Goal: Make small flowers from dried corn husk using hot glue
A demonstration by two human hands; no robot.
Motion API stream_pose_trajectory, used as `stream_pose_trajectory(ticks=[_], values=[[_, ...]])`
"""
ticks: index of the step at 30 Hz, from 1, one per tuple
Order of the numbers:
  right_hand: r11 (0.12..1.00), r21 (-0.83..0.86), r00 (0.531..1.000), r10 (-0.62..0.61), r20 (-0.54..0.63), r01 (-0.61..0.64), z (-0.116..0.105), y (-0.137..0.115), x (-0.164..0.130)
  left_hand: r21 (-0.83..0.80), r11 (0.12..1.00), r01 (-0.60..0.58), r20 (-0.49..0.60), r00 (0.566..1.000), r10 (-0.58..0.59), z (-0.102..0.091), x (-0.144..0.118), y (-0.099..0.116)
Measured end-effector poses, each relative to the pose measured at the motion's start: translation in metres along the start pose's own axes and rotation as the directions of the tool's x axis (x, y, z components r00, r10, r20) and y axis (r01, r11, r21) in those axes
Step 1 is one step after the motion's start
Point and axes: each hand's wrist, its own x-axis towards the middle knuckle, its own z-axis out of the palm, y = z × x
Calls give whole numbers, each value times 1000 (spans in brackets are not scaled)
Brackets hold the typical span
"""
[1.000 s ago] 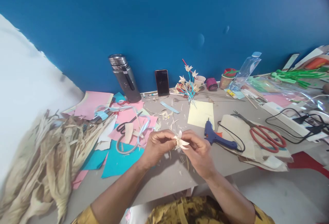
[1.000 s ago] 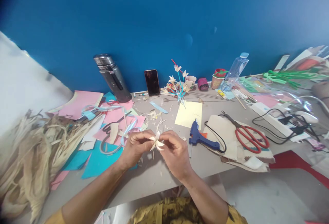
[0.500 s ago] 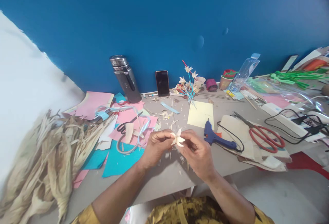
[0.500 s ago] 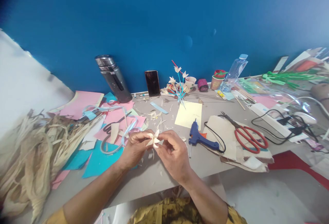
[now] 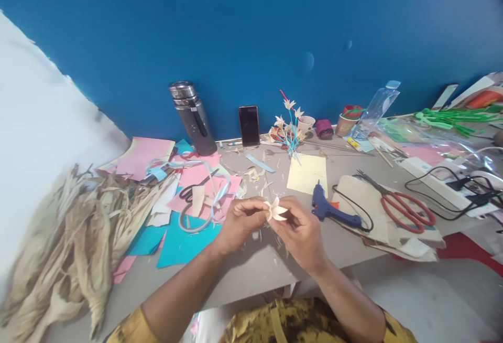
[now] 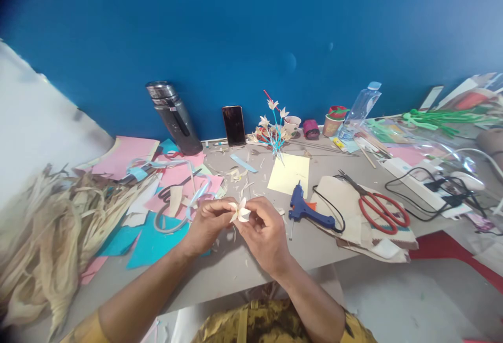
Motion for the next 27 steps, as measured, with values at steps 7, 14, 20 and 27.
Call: stream_pose_trajectory(ticks=[7,14,20,27], values=[[980,160,983,91,161,-117,-11,0,4,-48,994,94,40,995,-92,-2,0,-5],[984,153,990,76,120,-94,-12,4,6,5,1000,23,-46,999,-23,9,-1,7],[974,192,983,90,158,-120,-13,5,4,-27,997,68,1,998,-68,6,-1,2],[958,261,980,75,185,-122,-12,5,3,-122,979,166,115,982,-152,4,-1,-3]])
